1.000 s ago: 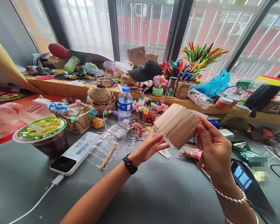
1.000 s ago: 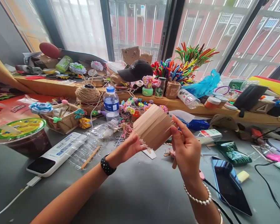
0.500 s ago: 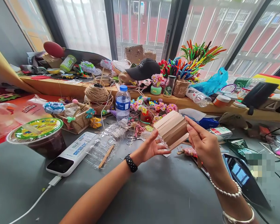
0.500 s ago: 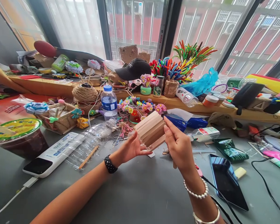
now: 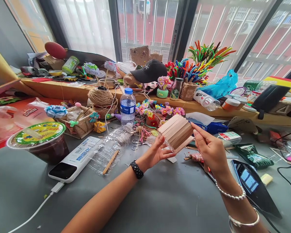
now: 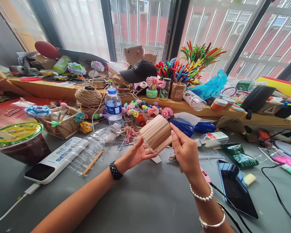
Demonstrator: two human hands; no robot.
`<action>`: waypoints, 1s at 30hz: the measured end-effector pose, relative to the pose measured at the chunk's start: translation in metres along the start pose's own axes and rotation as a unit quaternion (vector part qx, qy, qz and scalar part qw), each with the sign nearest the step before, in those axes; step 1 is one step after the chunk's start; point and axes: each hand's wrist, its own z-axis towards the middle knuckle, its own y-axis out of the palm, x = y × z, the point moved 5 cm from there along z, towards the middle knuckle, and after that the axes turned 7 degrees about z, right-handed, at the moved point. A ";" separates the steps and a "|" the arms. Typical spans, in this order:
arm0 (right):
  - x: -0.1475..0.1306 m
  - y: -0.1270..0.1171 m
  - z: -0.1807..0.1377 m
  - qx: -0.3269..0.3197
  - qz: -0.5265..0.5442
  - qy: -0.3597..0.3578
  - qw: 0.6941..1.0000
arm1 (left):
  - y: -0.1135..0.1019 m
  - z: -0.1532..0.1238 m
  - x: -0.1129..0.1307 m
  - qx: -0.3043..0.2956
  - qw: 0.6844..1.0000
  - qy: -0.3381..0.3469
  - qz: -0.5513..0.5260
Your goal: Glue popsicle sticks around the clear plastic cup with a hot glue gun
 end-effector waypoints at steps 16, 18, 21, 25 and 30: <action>0.004 -0.006 0.007 -0.047 0.077 0.042 0.995 | 0.003 0.000 -0.004 -0.008 0.999 -0.039 0.009; 0.006 -0.008 0.008 -0.043 0.069 0.046 0.996 | 0.002 0.001 -0.004 -0.008 0.999 -0.039 0.006; 0.008 -0.008 0.008 -0.046 0.050 0.048 0.996 | 0.003 0.000 -0.003 -0.018 0.999 -0.033 0.000; 0.006 -0.003 0.005 -0.053 -0.006 0.026 0.998 | 0.002 -0.001 -0.003 -0.016 1.000 -0.024 -0.008; 0.003 -0.001 0.006 -0.041 -0.051 -0.047 0.997 | 0.000 -0.001 -0.003 -0.008 1.000 -0.004 -0.010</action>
